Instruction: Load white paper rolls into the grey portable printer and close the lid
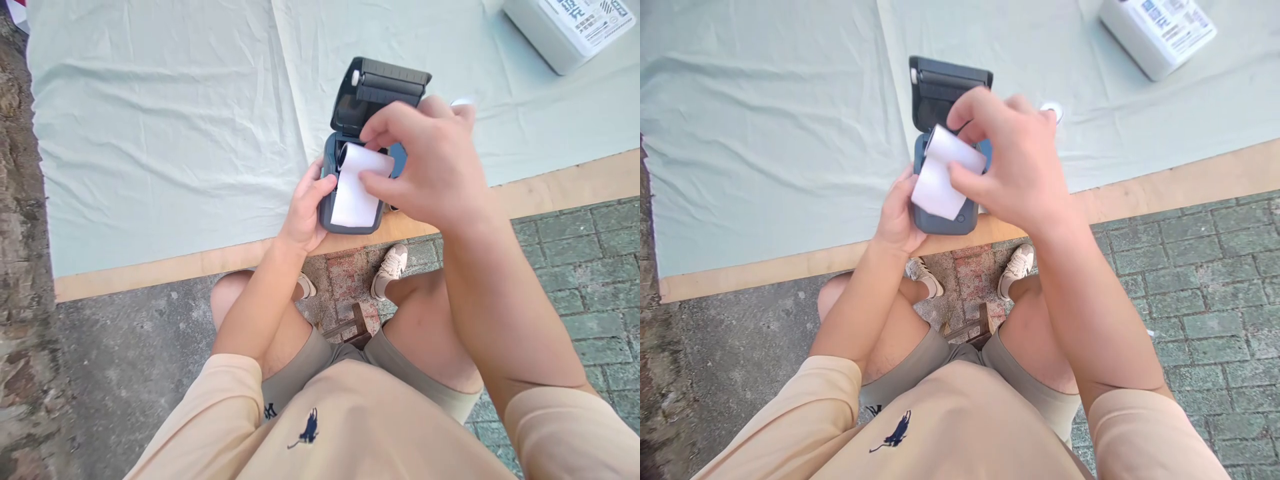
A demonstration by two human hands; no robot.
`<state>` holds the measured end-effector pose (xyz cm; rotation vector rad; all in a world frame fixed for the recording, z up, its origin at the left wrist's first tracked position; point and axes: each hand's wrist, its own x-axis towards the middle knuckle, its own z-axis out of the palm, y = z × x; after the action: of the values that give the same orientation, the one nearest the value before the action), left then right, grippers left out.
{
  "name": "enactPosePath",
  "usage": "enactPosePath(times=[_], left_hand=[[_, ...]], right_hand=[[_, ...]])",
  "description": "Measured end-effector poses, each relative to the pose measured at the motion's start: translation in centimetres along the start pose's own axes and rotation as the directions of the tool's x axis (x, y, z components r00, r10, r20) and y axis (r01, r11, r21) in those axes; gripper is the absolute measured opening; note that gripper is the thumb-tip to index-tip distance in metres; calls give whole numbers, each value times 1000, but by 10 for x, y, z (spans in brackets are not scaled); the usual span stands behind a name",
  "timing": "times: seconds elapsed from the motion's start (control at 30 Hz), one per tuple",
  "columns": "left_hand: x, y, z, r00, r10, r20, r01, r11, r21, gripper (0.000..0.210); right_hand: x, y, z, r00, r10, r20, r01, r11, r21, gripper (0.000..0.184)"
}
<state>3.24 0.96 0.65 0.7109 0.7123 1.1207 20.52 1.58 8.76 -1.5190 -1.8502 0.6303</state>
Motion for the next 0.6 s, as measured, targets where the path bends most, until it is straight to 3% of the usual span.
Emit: enactPosePath(times=[0.07,0.13,0.23,0.3,0.37,0.43,0.53,0.6], left_hand=[[2,1,0,999,-26,-24,26,999,-19,21],[3,3,0,995,-75,-58,72,997,-41,21],[5,6,3,989,-107,-103,103,993,-50,23],[5,7,4,990,-98,-99,94,995,-40,24],[5,7,4,992,-92,-82,90,995,-36,23],[5,6,5,993,-87,-77,84,996,-39,22],[6,5,4,994,-80,-80,77,996,-46,22],[6,5,3,994,-78,-79,74,996,-54,22]], right_hand=[[-2,8,-11,993,43,-108,-5,943,332,35],[-3,23,-22,950,233,-207,-33,737,675,37],[0,51,-34,765,625,-158,-142,402,905,20],[3,69,-39,647,745,-161,-153,334,930,12],[4,88,-41,610,741,-281,-119,437,892,20],[2,107,-43,622,635,-458,-104,647,755,29],[-5,133,-43,739,313,-596,-127,934,333,33],[-8,144,-42,781,146,-607,-122,989,81,36]])
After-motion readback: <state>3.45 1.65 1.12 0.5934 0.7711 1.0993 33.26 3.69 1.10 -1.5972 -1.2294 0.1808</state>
